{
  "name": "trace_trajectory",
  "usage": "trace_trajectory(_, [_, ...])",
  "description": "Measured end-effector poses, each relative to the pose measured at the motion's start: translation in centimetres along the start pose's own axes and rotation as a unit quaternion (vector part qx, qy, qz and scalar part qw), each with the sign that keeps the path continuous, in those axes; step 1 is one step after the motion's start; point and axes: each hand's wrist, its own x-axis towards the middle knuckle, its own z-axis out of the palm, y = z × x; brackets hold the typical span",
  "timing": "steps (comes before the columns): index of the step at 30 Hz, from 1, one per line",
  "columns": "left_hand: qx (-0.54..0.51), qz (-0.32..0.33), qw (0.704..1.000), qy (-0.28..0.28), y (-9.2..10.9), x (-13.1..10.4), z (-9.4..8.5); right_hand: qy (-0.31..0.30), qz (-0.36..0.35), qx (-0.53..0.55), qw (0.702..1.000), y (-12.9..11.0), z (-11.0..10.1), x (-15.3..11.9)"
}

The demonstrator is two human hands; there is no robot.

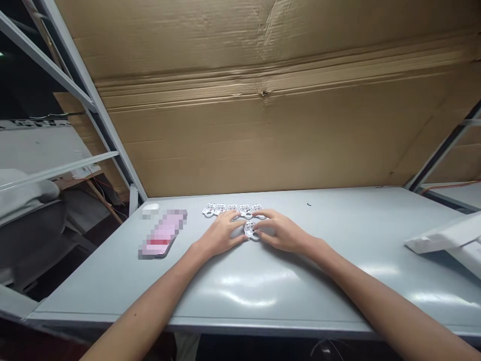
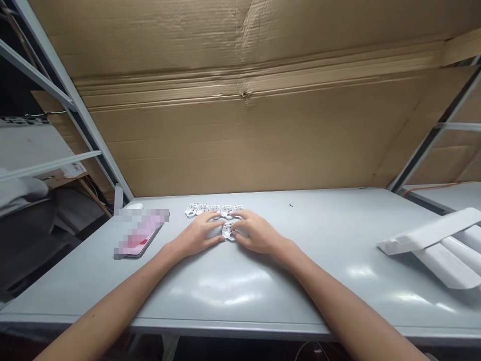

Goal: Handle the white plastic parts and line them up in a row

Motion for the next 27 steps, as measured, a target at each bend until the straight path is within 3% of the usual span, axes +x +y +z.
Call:
trace_trajectory(9, [0.0,0.004,1.0,-0.015,0.2,0.0,-0.1,0.024,-0.017,0.002,1.0,0.0,0.1,0.1])
trace_trajectory(13, [0.005,-0.016,0.999,-0.049,0.4,-0.2,-0.4,-0.027,-0.04,-0.015,0.999,-0.2,-0.1,0.1])
trace_trajectory(20, [0.038,-0.08,0.995,-0.045,-0.4,-0.2,-0.3,-0.066,-0.01,-0.047,0.997,-0.5,-1.0,-0.1])
trace_trajectory(23, [0.061,-0.127,0.989,-0.043,-0.6,-0.1,-0.2,-0.037,0.036,-0.057,0.997,0.6,-2.0,-0.3])
trace_trajectory(27, [0.073,-0.193,0.977,-0.056,-0.6,0.1,-0.5,0.035,0.165,-0.095,0.981,3.4,-3.1,-0.6])
